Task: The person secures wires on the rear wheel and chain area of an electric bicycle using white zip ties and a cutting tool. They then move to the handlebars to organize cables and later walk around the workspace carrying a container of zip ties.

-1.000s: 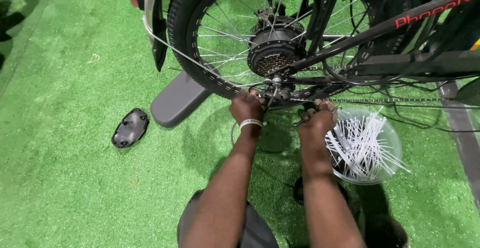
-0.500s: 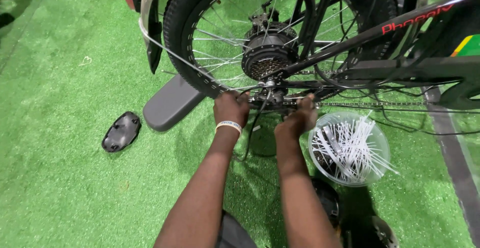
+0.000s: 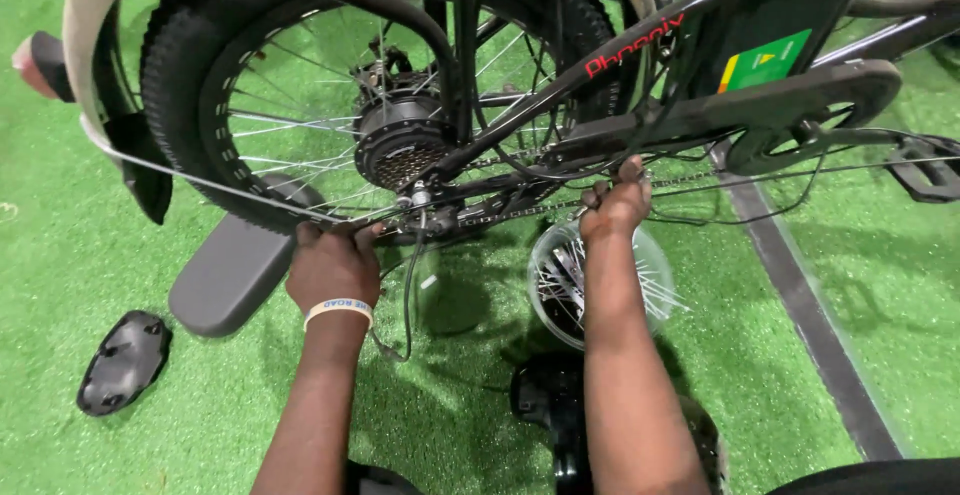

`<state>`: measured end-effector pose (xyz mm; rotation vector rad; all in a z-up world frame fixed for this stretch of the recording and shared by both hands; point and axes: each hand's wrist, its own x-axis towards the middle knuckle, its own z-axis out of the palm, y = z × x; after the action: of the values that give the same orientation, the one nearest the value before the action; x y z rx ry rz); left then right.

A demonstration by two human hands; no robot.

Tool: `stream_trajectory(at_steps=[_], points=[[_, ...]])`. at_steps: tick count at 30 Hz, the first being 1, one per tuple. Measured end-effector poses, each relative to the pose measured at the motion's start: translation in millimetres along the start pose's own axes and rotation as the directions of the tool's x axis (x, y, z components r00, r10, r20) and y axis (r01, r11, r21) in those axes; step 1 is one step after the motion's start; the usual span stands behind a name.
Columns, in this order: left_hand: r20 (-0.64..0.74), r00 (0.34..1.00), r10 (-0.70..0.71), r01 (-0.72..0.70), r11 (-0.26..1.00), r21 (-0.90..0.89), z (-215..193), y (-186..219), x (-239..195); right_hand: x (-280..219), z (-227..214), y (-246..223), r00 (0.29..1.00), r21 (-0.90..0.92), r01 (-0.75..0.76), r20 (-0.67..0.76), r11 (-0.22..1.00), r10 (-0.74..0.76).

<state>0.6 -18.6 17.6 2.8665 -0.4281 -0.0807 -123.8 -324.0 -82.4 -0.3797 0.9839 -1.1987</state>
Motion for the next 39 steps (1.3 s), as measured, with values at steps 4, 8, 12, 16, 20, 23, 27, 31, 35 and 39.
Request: stream_trajectory(at_steps=[4, 8, 12, 16, 20, 23, 27, 31, 35, 39], points=[[-0.003, 1.000, 0.021, -0.021, 1.000, 0.009, 6, -5, 6, 3, -5, 0, 0.999, -0.017, -0.001, 0.037, 1.000, 0.002], [-0.008, 0.999, 0.033, -0.033, 0.999, 0.014, 5, -4, 8, 3, 1, -3, 0.994, 0.119, -0.057, 0.101, 0.991, 0.045], [-0.005, 1.000, 0.030, -0.029, 0.999, 0.020, 14, -5, 11, 7, 11, 2, 0.987, 0.197, -0.076, 0.153, 0.977, 0.046], [-0.012, 0.999, 0.052, -0.052, 0.999, 0.005, 17, -7, 17, -4, 10, 3, 0.990, 0.182, -0.048, 0.140, 0.982, 0.022], [-0.005, 0.995, 0.099, -0.099, 0.995, 0.021, 19, -10, 23, -8, 14, 5, 0.992, 0.185, -0.049, 0.125, 0.982, 0.026], [0.016, 0.994, 0.104, -0.105, 0.991, 0.084, 15, -7, 19, -18, 15, 1, 0.992, 0.202, -0.062, 0.120, 0.977, 0.038], [0.074, 0.997, -0.002, -0.005, 0.996, 0.094, -6, 15, 8, -8, 10, 5, 0.991, 0.137, -0.054, 0.126, 0.989, 0.037], [0.059, 0.997, -0.044, 0.041, 0.997, 0.058, -19, 17, 1, -21, 10, 3, 0.974, 0.033, -0.093, 0.211, 0.995, 0.084], [0.035, 0.997, -0.071, 0.071, 0.998, 0.000, -9, 19, 7, -28, 12, -5, 0.965, 0.009, -0.126, 0.234, 0.992, 0.120], [0.041, 0.994, -0.105, 0.108, 0.992, -0.066, -9, 23, 5, -36, 11, -11, 0.955, 0.048, -0.166, 0.258, 0.985, 0.148]])
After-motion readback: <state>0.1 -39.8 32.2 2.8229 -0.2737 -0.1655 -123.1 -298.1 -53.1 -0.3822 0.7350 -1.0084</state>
